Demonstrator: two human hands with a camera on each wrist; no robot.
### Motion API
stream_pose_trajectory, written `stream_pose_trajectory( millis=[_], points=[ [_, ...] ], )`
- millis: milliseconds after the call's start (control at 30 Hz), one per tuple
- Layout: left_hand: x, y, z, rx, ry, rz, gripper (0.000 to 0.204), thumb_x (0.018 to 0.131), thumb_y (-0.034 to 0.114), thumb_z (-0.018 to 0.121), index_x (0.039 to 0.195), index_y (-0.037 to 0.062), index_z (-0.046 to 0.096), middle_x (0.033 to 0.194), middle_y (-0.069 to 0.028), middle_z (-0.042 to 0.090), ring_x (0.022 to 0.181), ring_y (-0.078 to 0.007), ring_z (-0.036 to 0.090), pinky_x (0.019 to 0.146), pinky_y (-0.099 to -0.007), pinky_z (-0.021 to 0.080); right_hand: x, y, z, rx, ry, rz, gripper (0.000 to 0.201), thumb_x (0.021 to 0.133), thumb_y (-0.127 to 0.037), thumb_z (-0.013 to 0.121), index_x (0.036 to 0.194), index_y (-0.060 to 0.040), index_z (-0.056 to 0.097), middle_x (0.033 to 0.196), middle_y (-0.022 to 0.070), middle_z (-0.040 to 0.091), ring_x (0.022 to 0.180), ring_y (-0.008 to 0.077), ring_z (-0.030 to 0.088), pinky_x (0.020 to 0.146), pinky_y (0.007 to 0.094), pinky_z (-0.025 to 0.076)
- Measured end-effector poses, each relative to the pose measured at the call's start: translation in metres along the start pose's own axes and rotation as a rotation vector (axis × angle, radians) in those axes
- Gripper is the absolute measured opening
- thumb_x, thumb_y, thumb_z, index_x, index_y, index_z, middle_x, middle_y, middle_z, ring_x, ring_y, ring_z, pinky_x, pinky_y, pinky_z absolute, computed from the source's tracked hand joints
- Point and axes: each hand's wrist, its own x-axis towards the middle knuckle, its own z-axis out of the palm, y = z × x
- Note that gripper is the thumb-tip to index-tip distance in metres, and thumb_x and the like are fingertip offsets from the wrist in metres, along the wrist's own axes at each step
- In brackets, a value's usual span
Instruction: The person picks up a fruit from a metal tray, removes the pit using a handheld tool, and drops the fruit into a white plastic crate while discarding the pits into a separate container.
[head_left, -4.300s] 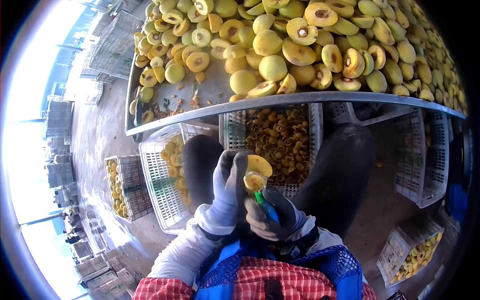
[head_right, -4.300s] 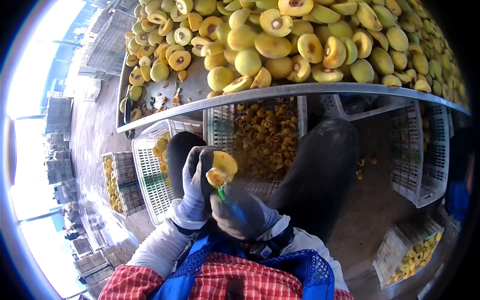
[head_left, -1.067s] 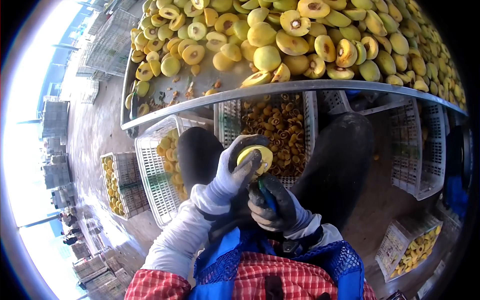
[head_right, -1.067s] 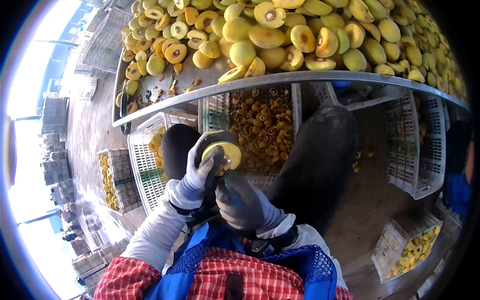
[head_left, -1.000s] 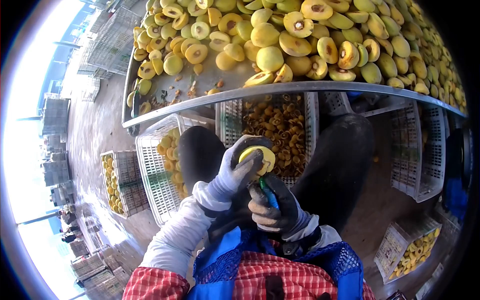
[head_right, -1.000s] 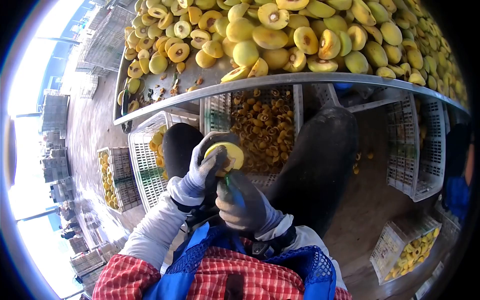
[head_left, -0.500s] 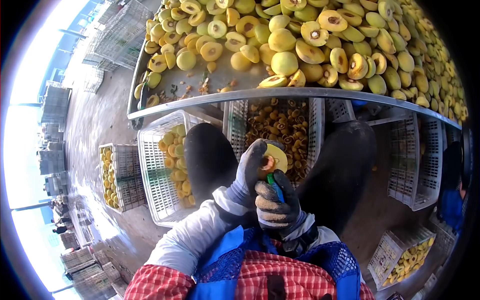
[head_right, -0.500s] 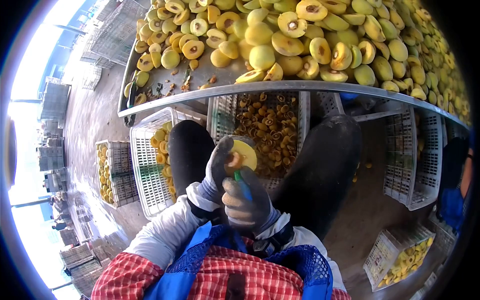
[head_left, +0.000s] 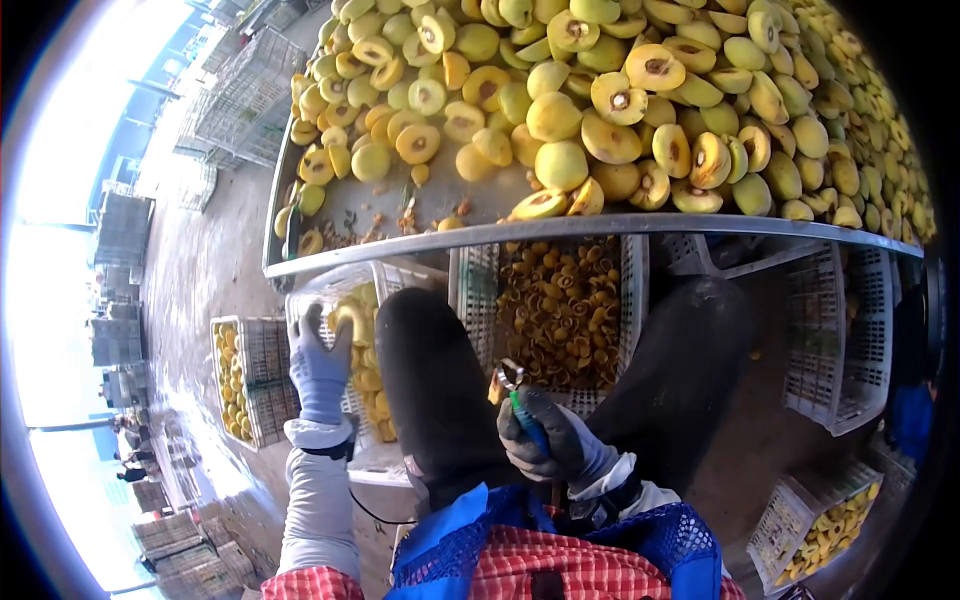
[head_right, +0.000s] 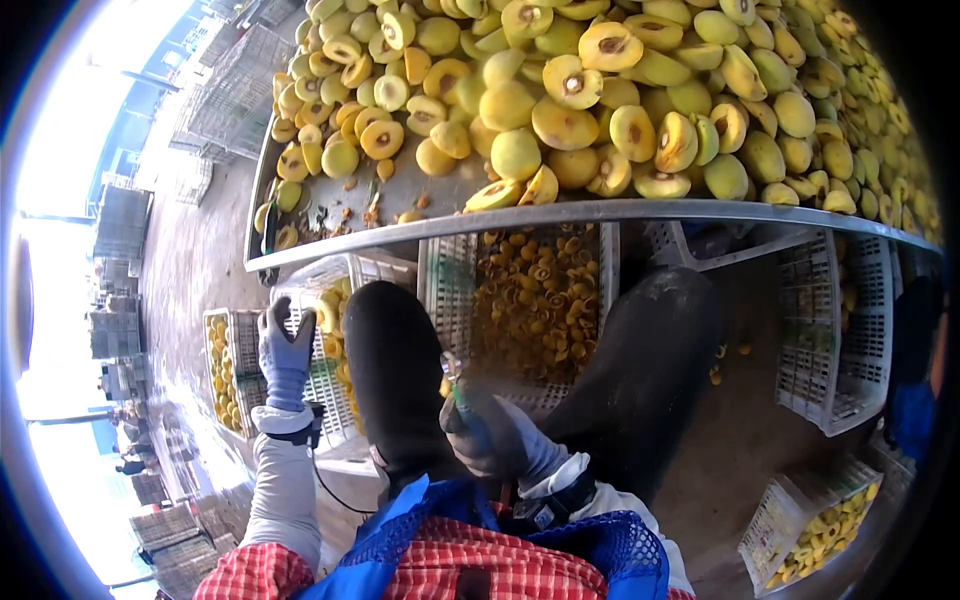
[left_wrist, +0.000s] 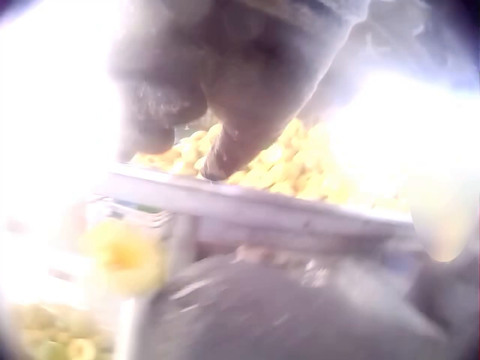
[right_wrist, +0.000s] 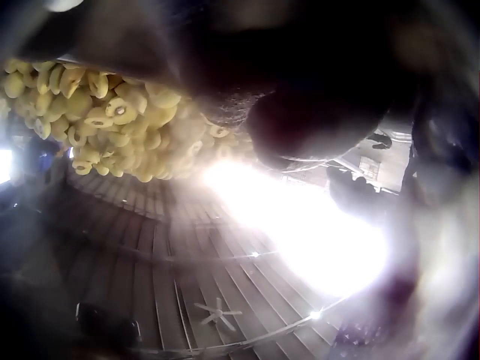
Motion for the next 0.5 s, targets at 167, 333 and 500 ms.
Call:
stream_pose_trajectory(
  millis=[167, 333, 500],
  points=[
    [0.086, 0.167, 0.015, -0.231, -0.193, 0.372, 0.041, 0.077, 0.037, 0.069, 0.103, 0.0072, 0.060, 0.097, -0.0122, 0.063, 0.090, -0.0304, 0.062, 0.075, -0.0392, 0.048, 0.015, -0.005, 0.004, -0.622, 0.432, -0.279, 0.031, 0.095, -0.037, 0.049, 0.089, -0.0070, 0.053, 0.057, 0.0005, 0.049, 0.039, 0.0102, 0.044, 0.033, 0.0234, 0.034],
    [0.165, 0.223, 0.097, 0.284, -0.408, 0.445, 0.068, 0.069, 0.041, 0.074, 0.118, 0.0019, 0.046, 0.113, -0.0188, 0.058, 0.103, -0.0314, 0.059, 0.081, -0.0431, 0.048, 0.006, -0.024, 0.005, -0.435, 0.513, -0.246, 0.030, 0.096, -0.035, 0.048, 0.090, -0.0061, 0.051, 0.052, 0.0022, 0.049, 0.037, 0.0110, 0.046, 0.032, 0.0245, 0.037],
    [0.179, 0.187, 0.111, -0.519, -0.645, 0.335, 0.058, 0.070, 0.033, 0.076, 0.109, -0.0045, 0.053, 0.096, -0.0141, 0.065, 0.093, -0.0272, 0.063, 0.077, -0.0366, 0.050, -0.001, -0.041, 0.017, -0.293, 0.482, -0.330, 0.027, 0.096, -0.030, 0.046, 0.090, -0.0042, 0.050, 0.049, 0.0016, 0.046, 0.036, 0.0111, 0.045, 0.034, 0.0237, 0.035]
  ],
)
